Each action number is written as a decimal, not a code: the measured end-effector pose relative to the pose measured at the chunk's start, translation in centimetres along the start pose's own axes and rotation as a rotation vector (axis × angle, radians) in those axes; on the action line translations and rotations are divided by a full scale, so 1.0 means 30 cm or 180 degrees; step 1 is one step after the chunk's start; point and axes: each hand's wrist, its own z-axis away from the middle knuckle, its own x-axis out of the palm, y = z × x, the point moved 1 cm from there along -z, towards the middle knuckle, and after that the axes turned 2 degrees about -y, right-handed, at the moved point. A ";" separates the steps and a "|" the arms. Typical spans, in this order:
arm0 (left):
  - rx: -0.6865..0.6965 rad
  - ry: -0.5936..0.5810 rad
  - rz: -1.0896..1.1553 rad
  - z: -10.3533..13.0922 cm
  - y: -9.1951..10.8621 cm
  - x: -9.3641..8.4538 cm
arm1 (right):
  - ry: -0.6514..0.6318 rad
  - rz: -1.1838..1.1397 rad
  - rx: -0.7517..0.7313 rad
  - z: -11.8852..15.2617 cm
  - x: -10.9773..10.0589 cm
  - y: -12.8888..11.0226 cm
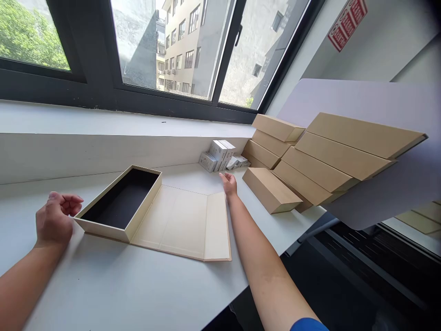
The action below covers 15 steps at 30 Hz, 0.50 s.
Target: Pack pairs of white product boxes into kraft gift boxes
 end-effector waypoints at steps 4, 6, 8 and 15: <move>-0.0708 -0.0047 0.0339 -0.023 -0.005 0.009 | 0.0133 0.0203 -0.0139 -0.084 0.049 0.009; -0.0840 -0.0209 0.0169 -0.017 0.003 0.013 | 0.0231 0.0336 -0.0200 -0.120 0.073 0.010; -0.0937 -0.0389 0.0038 -0.008 0.011 0.013 | 0.0359 0.0469 -0.0251 -0.154 0.093 0.009; -0.1124 -0.0618 -0.0125 -0.011 -0.005 0.001 | 0.0655 0.0589 -0.0315 -0.251 0.123 0.012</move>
